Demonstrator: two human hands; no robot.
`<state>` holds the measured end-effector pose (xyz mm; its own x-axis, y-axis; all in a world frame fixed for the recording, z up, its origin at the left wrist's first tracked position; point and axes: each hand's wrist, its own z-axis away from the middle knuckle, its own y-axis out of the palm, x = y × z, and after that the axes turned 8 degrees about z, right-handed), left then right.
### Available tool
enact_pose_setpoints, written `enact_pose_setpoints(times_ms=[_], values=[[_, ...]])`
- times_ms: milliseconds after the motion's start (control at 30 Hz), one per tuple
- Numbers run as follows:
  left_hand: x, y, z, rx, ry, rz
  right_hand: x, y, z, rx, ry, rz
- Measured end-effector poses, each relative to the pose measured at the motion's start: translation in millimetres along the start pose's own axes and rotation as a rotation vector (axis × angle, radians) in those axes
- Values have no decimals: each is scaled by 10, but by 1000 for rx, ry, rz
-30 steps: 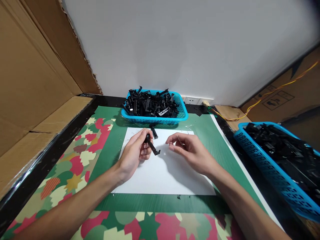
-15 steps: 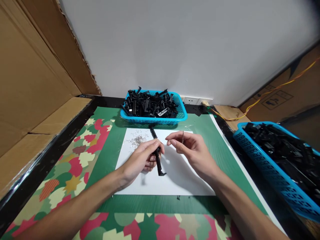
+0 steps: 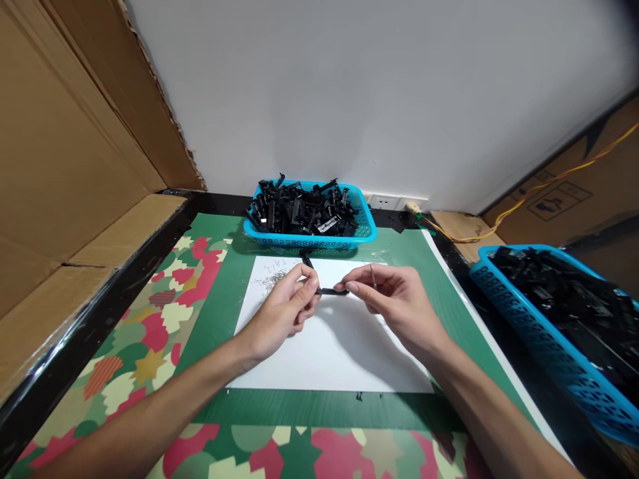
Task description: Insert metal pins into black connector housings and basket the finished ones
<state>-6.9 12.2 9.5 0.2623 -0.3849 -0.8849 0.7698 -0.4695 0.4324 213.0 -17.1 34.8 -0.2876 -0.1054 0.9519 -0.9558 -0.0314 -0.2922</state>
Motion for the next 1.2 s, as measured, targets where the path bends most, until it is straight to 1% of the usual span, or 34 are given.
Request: enact_pose_setpoints(times_ms=[67,167,233,367,500,633,767,867,967,1100,1200], values=[[14,3,-7,-17,76,-81,-4,-18,2,-47,7,23],[8,31,5,-75,178,-207,-16,-38,3,-127,-16,40],[-10,57,23,-112,222,-287,-20,-40,5,-140,-16,13],[-20,102,59,-143,298,-389,-4,-6,21,-103,39,-66],[17,123,77,-163,318,-410,44,47,42,-31,61,-69],[36,116,80,-173,321,-394,76,75,41,16,38,-59],[36,100,88,-153,329,-388,56,83,33,-2,-7,-56],[42,92,101,-130,305,-295,18,80,37,-69,-90,-19],[44,91,112,-97,226,-176,0,67,49,-118,-142,14],[45,93,117,-52,132,-134,42,53,61,-86,-177,40],[60,96,121,45,48,-28,77,73,69,-52,-189,19]])
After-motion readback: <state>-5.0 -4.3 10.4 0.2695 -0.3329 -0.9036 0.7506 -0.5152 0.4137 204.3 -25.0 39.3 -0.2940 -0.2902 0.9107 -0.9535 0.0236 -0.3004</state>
